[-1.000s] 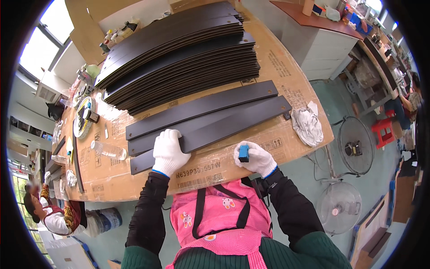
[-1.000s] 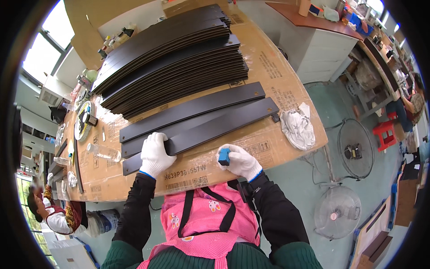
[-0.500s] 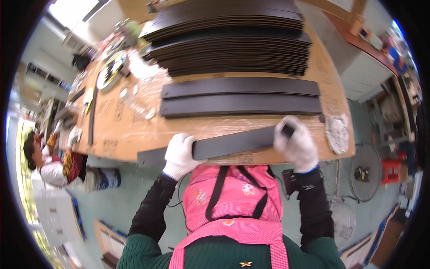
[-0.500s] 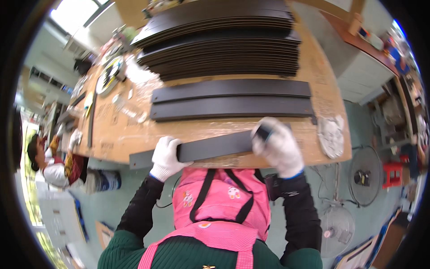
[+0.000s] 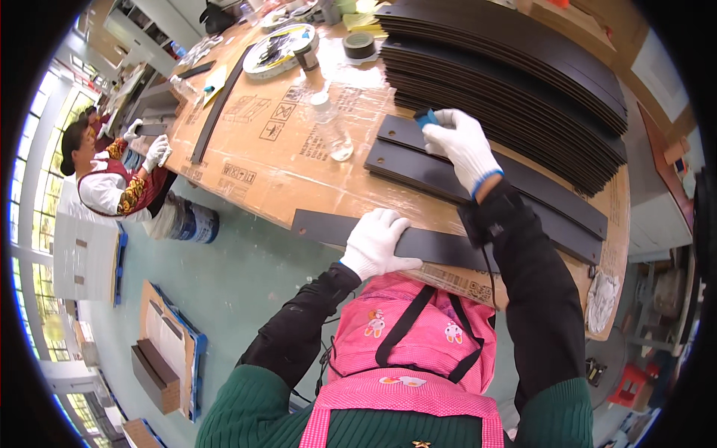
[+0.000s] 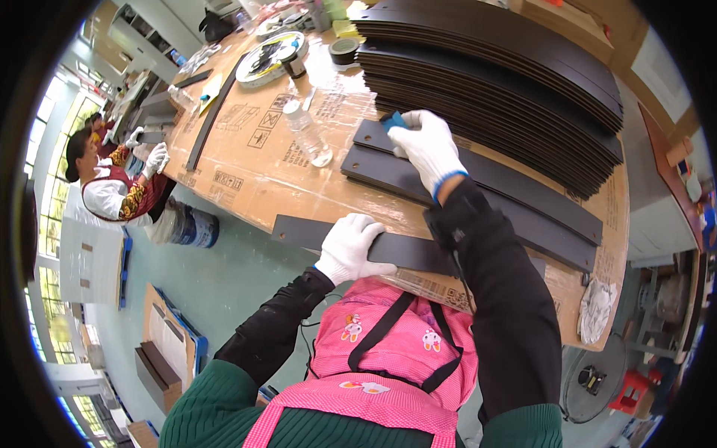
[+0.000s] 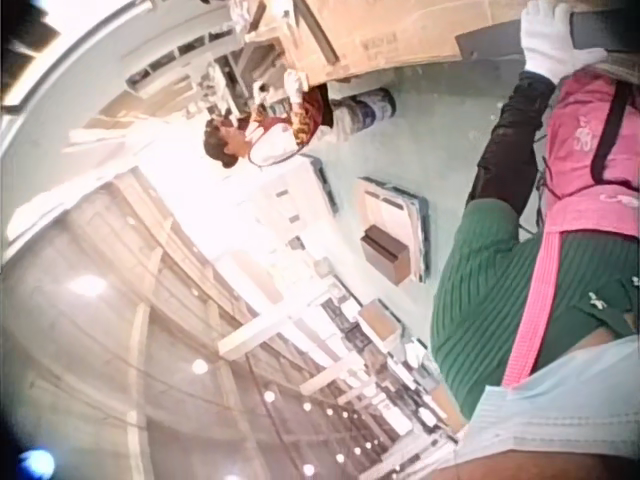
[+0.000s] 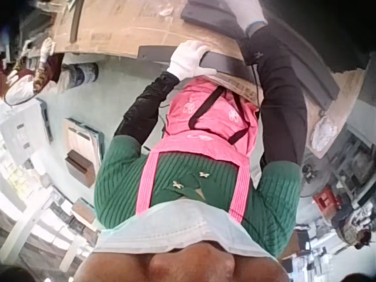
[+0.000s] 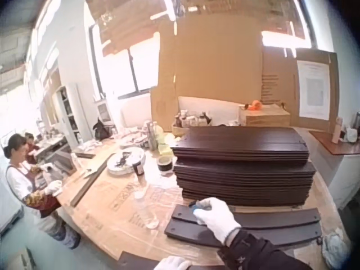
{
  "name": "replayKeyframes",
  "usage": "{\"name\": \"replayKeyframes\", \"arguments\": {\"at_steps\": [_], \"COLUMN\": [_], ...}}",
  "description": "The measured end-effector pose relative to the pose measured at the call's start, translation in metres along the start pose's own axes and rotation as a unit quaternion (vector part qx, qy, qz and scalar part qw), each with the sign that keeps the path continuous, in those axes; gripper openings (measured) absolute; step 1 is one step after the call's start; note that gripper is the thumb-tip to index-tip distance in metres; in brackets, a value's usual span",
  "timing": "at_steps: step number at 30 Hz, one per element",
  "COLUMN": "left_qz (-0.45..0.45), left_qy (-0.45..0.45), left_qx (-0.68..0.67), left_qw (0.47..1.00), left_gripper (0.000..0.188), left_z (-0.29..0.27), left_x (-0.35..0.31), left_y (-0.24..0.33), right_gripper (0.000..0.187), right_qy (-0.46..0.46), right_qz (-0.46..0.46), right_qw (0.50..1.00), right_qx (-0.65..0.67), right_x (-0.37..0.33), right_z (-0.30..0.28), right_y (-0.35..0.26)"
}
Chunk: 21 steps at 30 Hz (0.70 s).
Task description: Cleaning and inspecting long black furniture components on a workbench in a workshop.
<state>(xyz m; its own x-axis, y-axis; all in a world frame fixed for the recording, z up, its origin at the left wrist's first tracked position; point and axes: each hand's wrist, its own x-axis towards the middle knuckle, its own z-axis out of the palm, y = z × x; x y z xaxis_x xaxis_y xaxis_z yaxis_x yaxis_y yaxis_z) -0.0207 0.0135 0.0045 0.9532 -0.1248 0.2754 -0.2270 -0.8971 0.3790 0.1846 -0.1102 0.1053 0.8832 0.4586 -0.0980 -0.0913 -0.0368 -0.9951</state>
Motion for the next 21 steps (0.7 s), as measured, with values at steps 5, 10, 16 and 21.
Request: {"name": "replayKeyframes", "arguments": {"at_steps": [5, 10, 16, 21], "left_qz": [-0.014, -0.014, -0.016, -0.01], "left_qy": [0.02, 0.039, 0.048, 0.048], "left_qx": [-0.014, -0.042, -0.036, -0.047], "left_qw": [1.0, 0.998, 0.998, 0.998], "left_gripper": [0.071, 0.07, 0.07, 0.07], "left_z": [-0.003, -0.001, 0.002, 0.001], "left_x": [0.002, 0.002, -0.002, 0.002], "left_y": [0.0, -0.004, -0.006, 0.001], "right_gripper": [0.041, 0.039, 0.046, 0.059], "right_qy": [0.018, 0.008, 0.004, 0.018], "right_qz": [-0.063, -0.067, -0.082, -0.055], "right_qw": [0.931, 0.885, 0.885, 0.885], "right_qx": [-0.359, -0.461, -0.458, -0.462], "right_x": [0.069, 0.08, 0.084, 0.078], "right_z": [0.048, 0.069, 0.069, 0.051], "right_y": [0.03, 0.048, 0.056, 0.055]}}
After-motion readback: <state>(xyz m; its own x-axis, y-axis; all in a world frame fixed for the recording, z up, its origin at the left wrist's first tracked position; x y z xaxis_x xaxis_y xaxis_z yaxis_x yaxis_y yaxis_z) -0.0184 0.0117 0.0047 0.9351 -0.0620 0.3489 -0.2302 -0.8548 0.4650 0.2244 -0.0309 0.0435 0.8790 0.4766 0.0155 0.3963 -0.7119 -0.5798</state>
